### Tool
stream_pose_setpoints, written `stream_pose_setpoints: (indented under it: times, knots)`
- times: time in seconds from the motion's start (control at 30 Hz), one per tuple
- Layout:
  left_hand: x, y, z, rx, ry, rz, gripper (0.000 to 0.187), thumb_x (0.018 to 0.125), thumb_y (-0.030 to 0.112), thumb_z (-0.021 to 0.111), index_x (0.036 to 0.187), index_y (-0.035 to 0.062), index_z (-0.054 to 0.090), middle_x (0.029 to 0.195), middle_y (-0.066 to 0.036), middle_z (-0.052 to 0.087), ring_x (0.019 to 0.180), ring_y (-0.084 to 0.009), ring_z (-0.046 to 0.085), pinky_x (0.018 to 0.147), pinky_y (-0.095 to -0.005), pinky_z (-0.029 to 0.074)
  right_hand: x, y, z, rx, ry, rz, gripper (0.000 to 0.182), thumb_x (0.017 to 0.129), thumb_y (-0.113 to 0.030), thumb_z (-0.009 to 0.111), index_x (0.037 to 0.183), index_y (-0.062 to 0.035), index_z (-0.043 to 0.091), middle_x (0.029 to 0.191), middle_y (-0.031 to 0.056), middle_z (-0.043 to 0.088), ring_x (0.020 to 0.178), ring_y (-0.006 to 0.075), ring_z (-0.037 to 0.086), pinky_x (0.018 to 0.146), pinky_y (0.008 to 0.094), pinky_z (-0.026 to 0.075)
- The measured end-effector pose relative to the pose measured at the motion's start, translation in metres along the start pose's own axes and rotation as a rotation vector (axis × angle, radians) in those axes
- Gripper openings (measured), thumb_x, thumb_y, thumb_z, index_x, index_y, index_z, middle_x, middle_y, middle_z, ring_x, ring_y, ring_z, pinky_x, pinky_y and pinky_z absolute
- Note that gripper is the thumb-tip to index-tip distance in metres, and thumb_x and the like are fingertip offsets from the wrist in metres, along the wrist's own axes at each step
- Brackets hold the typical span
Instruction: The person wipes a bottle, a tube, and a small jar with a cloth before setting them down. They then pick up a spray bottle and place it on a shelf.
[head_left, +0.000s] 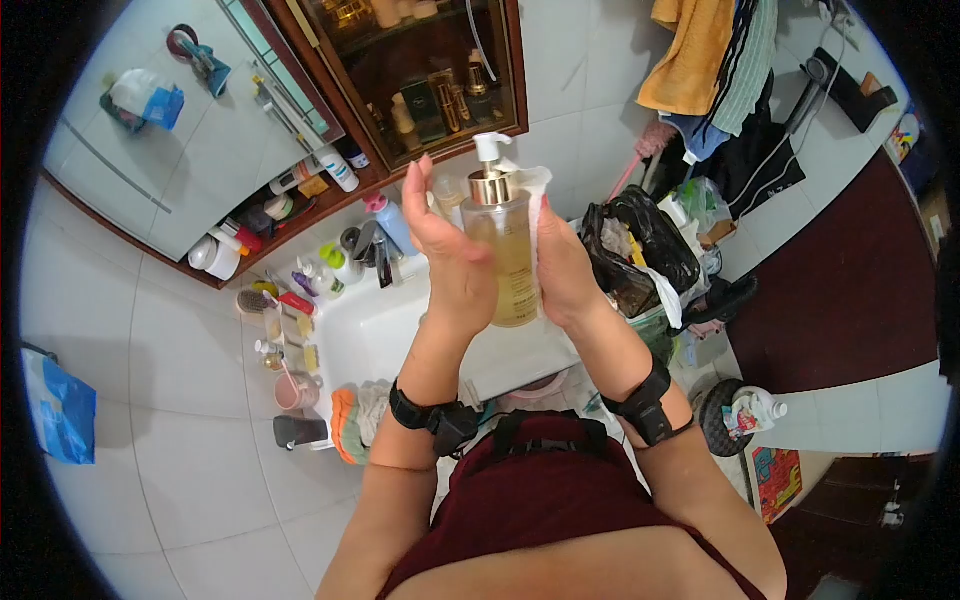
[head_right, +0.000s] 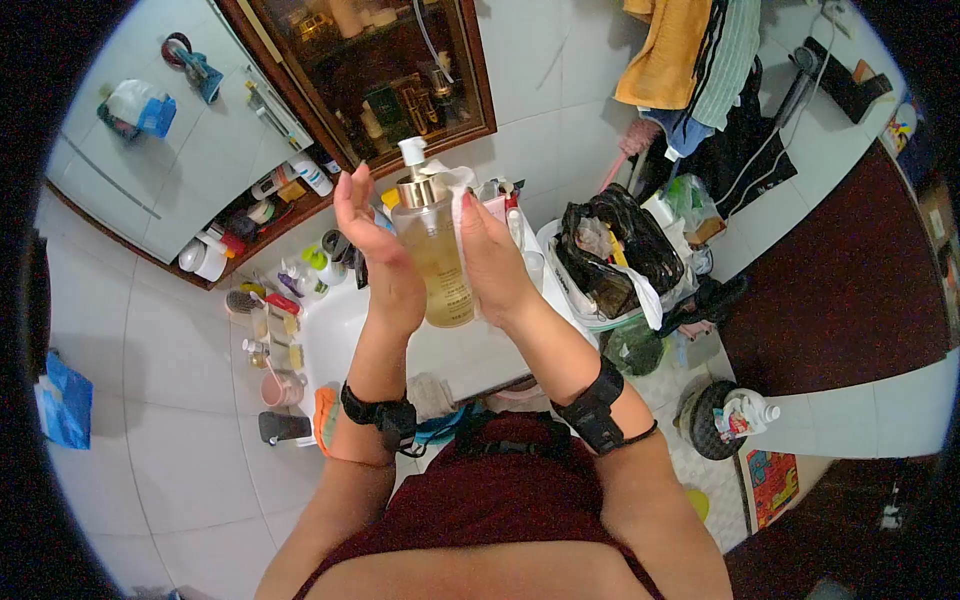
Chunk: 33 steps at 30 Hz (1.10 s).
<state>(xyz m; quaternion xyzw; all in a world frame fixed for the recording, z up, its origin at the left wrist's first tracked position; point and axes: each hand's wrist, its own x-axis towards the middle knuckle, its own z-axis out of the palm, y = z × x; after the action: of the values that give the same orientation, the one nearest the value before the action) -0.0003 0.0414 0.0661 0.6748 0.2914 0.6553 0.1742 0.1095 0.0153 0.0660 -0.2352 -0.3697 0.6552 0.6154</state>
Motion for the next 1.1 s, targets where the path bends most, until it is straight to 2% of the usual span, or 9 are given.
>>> stream_pose_setpoints:
  times: [0.1, 0.13, 0.27, 0.37, 0.57, 0.63, 0.7, 0.9, 1.1]
  knots:
    - [-0.018, 0.014, -0.012, 0.275, -0.111, 0.117, 0.089, 0.081, 0.056, 0.054, 0.134, -0.0058, 0.017, 0.132, -0.022, 0.028, 0.124, -0.0351, 0.026, 0.105, -0.0457, 0.018, 0.002, -0.007, -0.005, 0.088, 0.047, -0.080, 0.051, 0.097, -0.046, 0.029, 0.121, -0.0039, 0.046, 0.110, 0.0068, 0.056, 0.100, 0.0153, 0.055, 0.088, 0.0305, 0.044]
    - [-0.029, 0.021, -0.015, 0.313, -0.147, 0.091, 0.089, 0.073, 0.047, 0.070, 0.131, -0.0046, 0.025, 0.130, -0.020, 0.032, 0.122, -0.0329, 0.032, 0.101, -0.0430, 0.027, 0.002, -0.010, -0.009, 0.132, 0.049, -0.103, 0.052, 0.096, -0.047, 0.029, 0.120, -0.0042, 0.046, 0.108, 0.0068, 0.057, 0.099, 0.0157, 0.056, 0.087, 0.0311, 0.045]
    - [-0.053, 0.013, -0.001, -0.023, -0.207, -0.222, 0.084, 0.065, 0.022, 0.082, 0.128, 0.0003, 0.030, 0.123, -0.011, 0.042, 0.114, -0.0204, 0.045, 0.094, -0.0320, 0.038, 0.000, -0.018, -0.011, 0.118, 0.040, -0.186, 0.049, 0.096, -0.044, 0.035, 0.121, -0.0042, 0.045, 0.112, 0.0069, 0.055, 0.103, 0.0158, 0.054, 0.088, 0.0305, 0.044]
    - [-0.042, 0.021, -0.003, -0.205, -0.290, -0.423, 0.077, 0.071, 0.020, 0.077, 0.129, -0.0017, 0.031, 0.114, -0.011, 0.052, 0.102, -0.0209, 0.054, 0.086, -0.0310, 0.044, -0.006, -0.026, -0.003, -0.014, 0.052, -0.215, 0.051, 0.094, -0.043, 0.043, 0.124, -0.0021, 0.042, 0.117, 0.0076, 0.053, 0.106, 0.0156, 0.052, 0.092, 0.0307, 0.041]
    - [-0.059, 0.001, -0.032, -1.295, -0.437, -0.857, 0.069, 0.081, 0.033, 0.066, 0.134, 0.0029, 0.034, 0.122, -0.008, 0.052, 0.108, -0.0189, 0.054, 0.089, -0.0336, 0.046, 0.018, -0.048, -0.032, 0.201, -0.397, -0.045, 0.076, 0.082, -0.052, 0.055, 0.131, 0.0025, 0.035, 0.124, 0.0081, 0.050, 0.113, 0.0152, 0.047, 0.097, 0.0308, 0.037]
    - [-0.053, 0.009, -0.026, -1.079, -0.348, -1.002, 0.065, 0.082, 0.039, 0.062, 0.132, 0.0045, 0.037, 0.127, -0.008, 0.049, 0.110, -0.0183, 0.052, 0.091, -0.0333, 0.045, 0.019, -0.051, -0.029, 0.091, -0.438, -0.053, 0.080, 0.078, -0.052, 0.060, 0.132, 0.0027, 0.035, 0.127, 0.0080, 0.049, 0.116, 0.0155, 0.046, 0.098, 0.0300, 0.036]
    - [-0.051, 0.018, -0.028, -1.354, -0.324, -0.929, 0.063, 0.084, 0.033, 0.062, 0.133, 0.0040, 0.036, 0.128, -0.008, 0.048, 0.111, -0.0177, 0.052, 0.091, -0.0327, 0.044, 0.018, -0.050, -0.021, 0.030, -0.462, -0.077, 0.079, 0.078, -0.049, 0.061, 0.132, 0.0028, 0.035, 0.128, 0.0076, 0.048, 0.117, 0.0155, 0.045, 0.099, 0.0296, 0.035]
    - [-0.047, 0.022, -0.026, -0.425, -0.663, -0.617, 0.059, 0.086, 0.025, 0.059, 0.134, 0.0032, 0.033, 0.113, -0.003, 0.052, 0.101, -0.0119, 0.052, 0.085, -0.0278, 0.044, 0.019, -0.043, -0.026, 0.062, -0.399, -0.004, 0.077, 0.078, -0.036, 0.070, 0.134, 0.0019, 0.033, 0.120, 0.0082, 0.054, 0.109, 0.0177, 0.053, 0.098, 0.0324, 0.038]
    - [-0.068, 0.005, -0.030, -0.850, -0.762, -0.815, 0.059, 0.088, 0.027, 0.056, 0.135, 0.0014, 0.030, 0.112, -0.002, 0.051, 0.099, -0.0098, 0.050, 0.082, -0.0256, 0.044, 0.023, -0.048, -0.028, 0.140, -0.543, 0.040, 0.080, 0.074, -0.029, 0.073, 0.133, 0.0051, 0.031, 0.094, 0.0071, 0.062, 0.099, 0.0177, 0.058, 0.090, 0.0320, 0.046]
